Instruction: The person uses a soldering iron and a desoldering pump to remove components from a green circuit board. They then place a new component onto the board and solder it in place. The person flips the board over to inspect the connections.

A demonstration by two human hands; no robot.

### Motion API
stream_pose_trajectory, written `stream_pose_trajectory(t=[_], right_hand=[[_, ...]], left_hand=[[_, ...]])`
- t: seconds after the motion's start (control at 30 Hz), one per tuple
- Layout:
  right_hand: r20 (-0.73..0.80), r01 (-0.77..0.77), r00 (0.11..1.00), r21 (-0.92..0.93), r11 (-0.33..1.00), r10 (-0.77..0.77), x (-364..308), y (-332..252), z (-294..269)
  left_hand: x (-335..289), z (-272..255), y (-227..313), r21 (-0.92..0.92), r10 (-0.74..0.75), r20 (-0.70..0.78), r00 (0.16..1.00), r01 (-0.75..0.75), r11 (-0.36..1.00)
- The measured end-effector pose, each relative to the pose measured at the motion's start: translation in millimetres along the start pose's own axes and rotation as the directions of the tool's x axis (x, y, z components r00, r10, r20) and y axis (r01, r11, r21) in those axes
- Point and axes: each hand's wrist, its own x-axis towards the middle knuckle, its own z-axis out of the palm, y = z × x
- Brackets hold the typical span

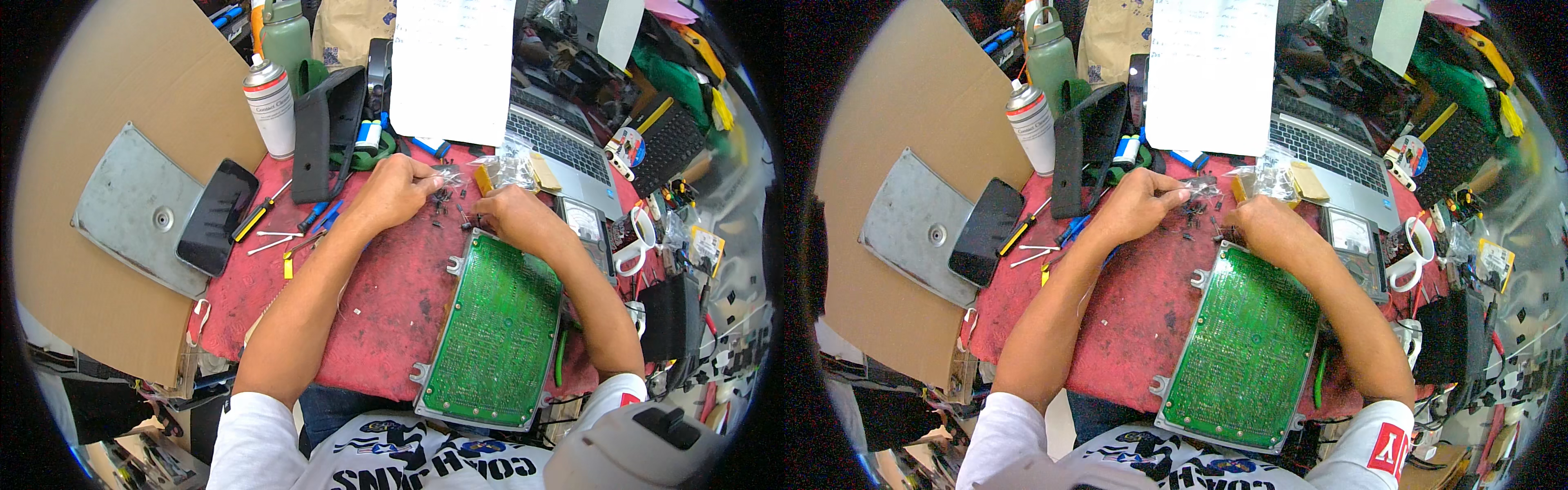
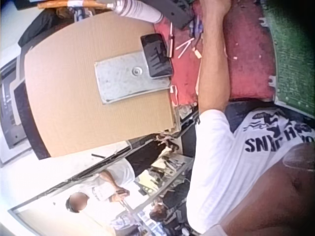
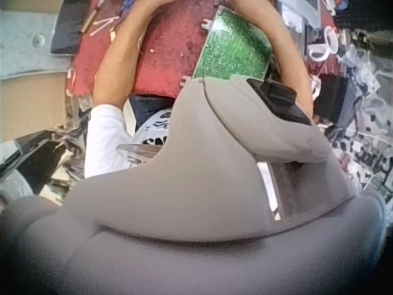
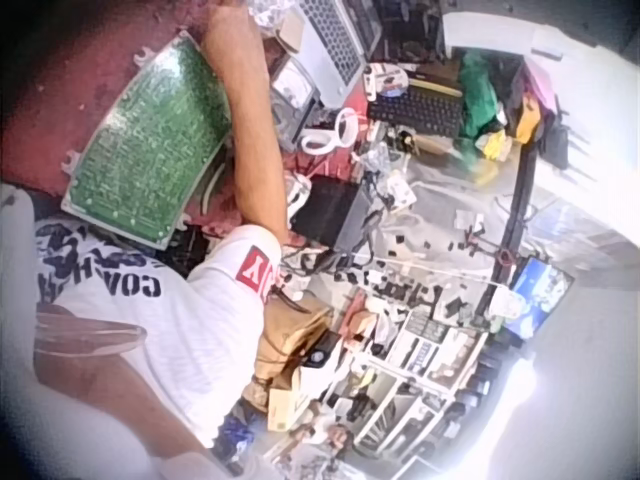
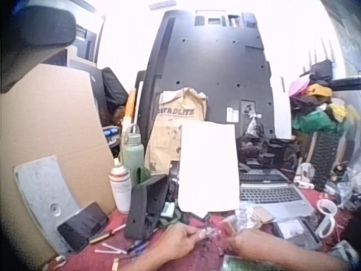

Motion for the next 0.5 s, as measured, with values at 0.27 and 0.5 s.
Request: stream_pose_trajectory(t=[0.27,0.5], right_hand=[[0.056,0.003,0.998,0.019,1.000,-0.004,1,5,1],[0.084,-0.027,0.996,0.020,0.999,0.025,-1,1,-12]], left_hand=[[0,-2,2,0.015,-0.004,0.016,1.000,0.004,1.000],[0,2,-3,-0.022,-0.001,0.008,1.000,0.001,1.000]])
